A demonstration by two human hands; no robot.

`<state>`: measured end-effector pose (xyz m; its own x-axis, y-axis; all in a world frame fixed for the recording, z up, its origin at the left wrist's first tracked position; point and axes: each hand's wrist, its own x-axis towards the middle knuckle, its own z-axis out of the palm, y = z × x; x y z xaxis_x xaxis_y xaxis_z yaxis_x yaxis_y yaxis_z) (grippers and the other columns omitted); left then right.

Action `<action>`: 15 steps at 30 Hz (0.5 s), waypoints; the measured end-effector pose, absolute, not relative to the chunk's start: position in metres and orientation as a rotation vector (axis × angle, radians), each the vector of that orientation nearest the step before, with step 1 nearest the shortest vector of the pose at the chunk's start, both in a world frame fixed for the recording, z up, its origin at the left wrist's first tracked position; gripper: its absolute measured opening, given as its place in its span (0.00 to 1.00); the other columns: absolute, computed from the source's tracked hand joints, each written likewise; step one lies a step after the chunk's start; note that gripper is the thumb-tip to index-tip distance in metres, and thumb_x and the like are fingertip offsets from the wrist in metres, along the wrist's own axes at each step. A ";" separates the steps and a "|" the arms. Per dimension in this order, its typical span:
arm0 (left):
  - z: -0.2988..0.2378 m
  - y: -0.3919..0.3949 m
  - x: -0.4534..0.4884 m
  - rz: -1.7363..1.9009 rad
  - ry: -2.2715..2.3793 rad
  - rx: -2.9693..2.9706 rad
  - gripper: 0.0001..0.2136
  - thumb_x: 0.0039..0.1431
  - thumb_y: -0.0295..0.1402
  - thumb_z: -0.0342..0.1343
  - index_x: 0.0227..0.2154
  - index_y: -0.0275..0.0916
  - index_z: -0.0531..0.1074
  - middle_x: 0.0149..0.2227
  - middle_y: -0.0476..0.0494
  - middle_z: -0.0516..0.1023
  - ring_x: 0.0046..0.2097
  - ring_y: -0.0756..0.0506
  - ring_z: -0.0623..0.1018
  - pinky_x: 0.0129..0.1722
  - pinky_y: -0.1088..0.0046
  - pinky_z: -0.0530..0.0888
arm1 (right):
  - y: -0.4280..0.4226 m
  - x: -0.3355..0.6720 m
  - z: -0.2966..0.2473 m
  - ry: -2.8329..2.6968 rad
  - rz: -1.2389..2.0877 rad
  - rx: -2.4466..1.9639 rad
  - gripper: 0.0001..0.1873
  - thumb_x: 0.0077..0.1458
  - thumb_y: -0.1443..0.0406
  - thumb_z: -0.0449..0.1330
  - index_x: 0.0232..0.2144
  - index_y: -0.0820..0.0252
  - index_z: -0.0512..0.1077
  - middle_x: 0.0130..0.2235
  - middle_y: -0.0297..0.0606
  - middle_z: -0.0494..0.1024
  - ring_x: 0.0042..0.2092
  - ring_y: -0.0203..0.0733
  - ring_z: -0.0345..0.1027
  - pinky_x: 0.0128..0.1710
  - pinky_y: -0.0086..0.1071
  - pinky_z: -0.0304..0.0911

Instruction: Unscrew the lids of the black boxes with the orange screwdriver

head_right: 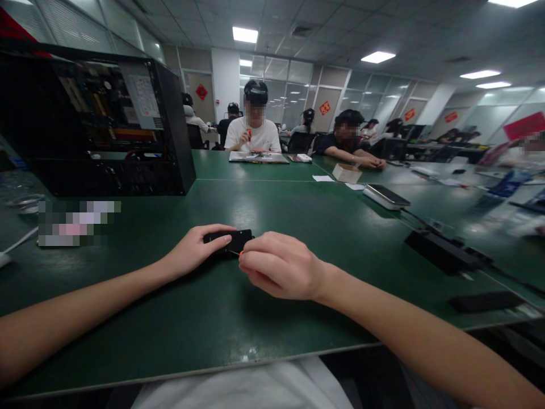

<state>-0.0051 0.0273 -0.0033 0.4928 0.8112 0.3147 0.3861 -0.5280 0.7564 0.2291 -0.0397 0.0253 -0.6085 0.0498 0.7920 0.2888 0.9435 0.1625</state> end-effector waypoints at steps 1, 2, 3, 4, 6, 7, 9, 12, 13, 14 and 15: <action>-0.003 0.027 -0.005 0.896 0.979 2.124 0.16 0.64 0.40 0.57 0.48 0.39 0.80 0.49 0.44 0.83 0.51 0.39 0.80 0.55 0.65 0.71 | -0.040 0.229 0.026 -2.214 -0.353 -0.237 0.12 0.57 0.75 0.61 0.43 0.63 0.68 0.36 0.45 0.79 0.35 0.37 0.72 0.35 0.31 0.73; -0.003 0.027 -0.005 0.894 0.980 2.123 0.16 0.64 0.40 0.57 0.48 0.39 0.80 0.49 0.44 0.83 0.51 0.39 0.80 0.55 0.65 0.71 | -0.041 0.229 0.026 -2.221 -0.364 -0.237 0.11 0.57 0.74 0.61 0.42 0.63 0.68 0.36 0.45 0.79 0.35 0.37 0.72 0.35 0.31 0.73; -0.002 0.027 -0.005 0.891 0.984 2.123 0.16 0.64 0.40 0.57 0.48 0.39 0.80 0.49 0.44 0.83 0.51 0.39 0.80 0.55 0.65 0.71 | -0.041 0.228 0.027 -2.229 -0.376 -0.234 0.10 0.57 0.74 0.60 0.42 0.63 0.68 0.35 0.45 0.79 0.35 0.36 0.72 0.35 0.31 0.73; -0.002 0.027 -0.005 0.891 0.987 2.124 0.15 0.64 0.40 0.57 0.48 0.39 0.80 0.49 0.44 0.83 0.51 0.39 0.80 0.55 0.65 0.71 | -0.042 0.228 0.028 -2.236 -0.388 -0.230 0.09 0.57 0.74 0.60 0.41 0.63 0.69 0.35 0.44 0.79 0.34 0.36 0.72 0.35 0.31 0.72; -0.002 0.027 -0.004 0.894 0.990 2.124 0.15 0.63 0.39 0.57 0.48 0.38 0.80 0.49 0.44 0.83 0.51 0.39 0.80 0.55 0.64 0.71 | -0.043 0.227 0.028 -2.247 -0.409 -0.220 0.09 0.57 0.74 0.60 0.40 0.62 0.69 0.35 0.44 0.79 0.34 0.36 0.72 0.34 0.30 0.72; -0.002 0.026 -0.004 0.897 0.989 2.125 0.15 0.63 0.39 0.57 0.47 0.39 0.80 0.48 0.44 0.83 0.51 0.39 0.80 0.55 0.64 0.71 | -0.043 0.227 0.029 -2.250 -0.413 -0.213 0.09 0.57 0.74 0.60 0.40 0.62 0.68 0.35 0.43 0.79 0.34 0.36 0.72 0.34 0.30 0.72; -0.002 0.026 -0.004 0.901 0.987 2.128 0.15 0.63 0.40 0.57 0.47 0.39 0.80 0.48 0.44 0.84 0.50 0.39 0.80 0.55 0.64 0.71 | -0.043 0.226 0.028 -2.256 -0.415 -0.197 0.09 0.57 0.74 0.60 0.40 0.62 0.68 0.34 0.43 0.79 0.33 0.36 0.72 0.33 0.30 0.72; -0.003 0.027 -0.004 0.902 0.990 2.134 0.15 0.63 0.40 0.57 0.48 0.39 0.80 0.48 0.45 0.84 0.49 0.39 0.80 0.54 0.64 0.72 | -0.041 0.226 0.026 -2.264 -0.445 -0.192 0.08 0.56 0.75 0.60 0.40 0.64 0.69 0.34 0.45 0.79 0.33 0.37 0.72 0.33 0.31 0.71; -0.003 0.027 -0.004 0.900 0.990 2.136 0.15 0.63 0.40 0.57 0.48 0.39 0.80 0.48 0.45 0.84 0.50 0.39 0.80 0.54 0.65 0.72 | -0.041 0.226 0.026 -2.259 -0.456 -0.189 0.08 0.56 0.75 0.60 0.40 0.64 0.69 0.34 0.45 0.79 0.32 0.37 0.72 0.32 0.31 0.71; -0.004 0.027 -0.005 0.898 0.990 2.139 0.15 0.63 0.40 0.57 0.48 0.39 0.80 0.48 0.45 0.84 0.50 0.39 0.80 0.54 0.65 0.72 | -0.041 0.226 0.026 -2.253 -0.462 -0.187 0.08 0.56 0.75 0.60 0.40 0.63 0.69 0.34 0.44 0.79 0.32 0.37 0.72 0.32 0.30 0.71; -0.004 0.027 -0.005 0.897 0.992 2.141 0.15 0.63 0.40 0.57 0.48 0.39 0.80 0.48 0.45 0.84 0.50 0.39 0.80 0.54 0.65 0.72 | -0.041 0.227 0.026 -2.246 -0.461 -0.187 0.09 0.56 0.75 0.59 0.40 0.63 0.69 0.34 0.44 0.79 0.32 0.37 0.72 0.32 0.30 0.71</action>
